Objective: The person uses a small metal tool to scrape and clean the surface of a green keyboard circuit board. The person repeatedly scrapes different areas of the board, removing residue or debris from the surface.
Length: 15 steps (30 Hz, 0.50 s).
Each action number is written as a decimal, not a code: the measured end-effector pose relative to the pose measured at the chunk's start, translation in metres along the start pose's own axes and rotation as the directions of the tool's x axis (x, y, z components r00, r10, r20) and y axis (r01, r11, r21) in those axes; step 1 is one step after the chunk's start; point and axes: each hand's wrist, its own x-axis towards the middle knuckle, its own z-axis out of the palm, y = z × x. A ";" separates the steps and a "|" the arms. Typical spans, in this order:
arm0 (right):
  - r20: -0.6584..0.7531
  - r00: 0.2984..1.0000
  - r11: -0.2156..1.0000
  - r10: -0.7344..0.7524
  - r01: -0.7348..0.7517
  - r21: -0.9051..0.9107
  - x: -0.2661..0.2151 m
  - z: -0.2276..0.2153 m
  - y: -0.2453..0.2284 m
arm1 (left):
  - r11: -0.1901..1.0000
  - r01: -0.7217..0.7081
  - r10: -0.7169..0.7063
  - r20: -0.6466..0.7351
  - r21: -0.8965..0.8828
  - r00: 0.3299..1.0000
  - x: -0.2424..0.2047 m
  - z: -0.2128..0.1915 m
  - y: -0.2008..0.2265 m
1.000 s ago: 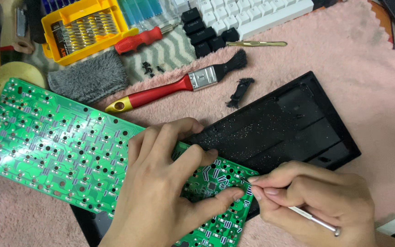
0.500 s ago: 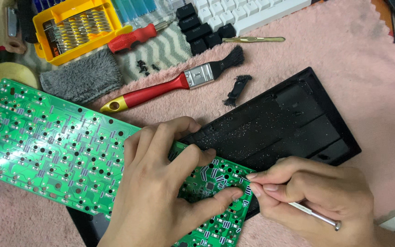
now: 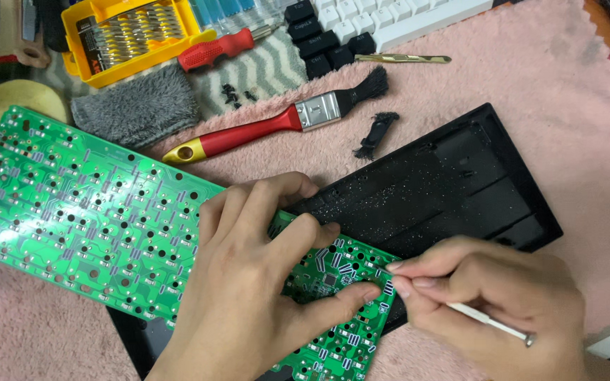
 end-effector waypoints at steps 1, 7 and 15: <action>0.004 1.000 1.000 -0.005 0.005 -0.002 -0.002 -0.001 0.002 | 1.000 0.003 -0.003 -0.006 0.000 1.000 0.000 0.000 0.000; -0.023 0.955 0.942 0.297 -0.288 0.174 0.004 -0.006 -0.005 | 1.000 0.010 -0.010 -0.022 -0.004 1.000 -0.002 0.001 -0.001; 0.076 0.986 0.975 0.150 -0.160 0.157 -0.003 0.002 0.000 | 0.998 -0.046 0.044 -0.056 -0.034 0.997 -0.004 0.001 -0.002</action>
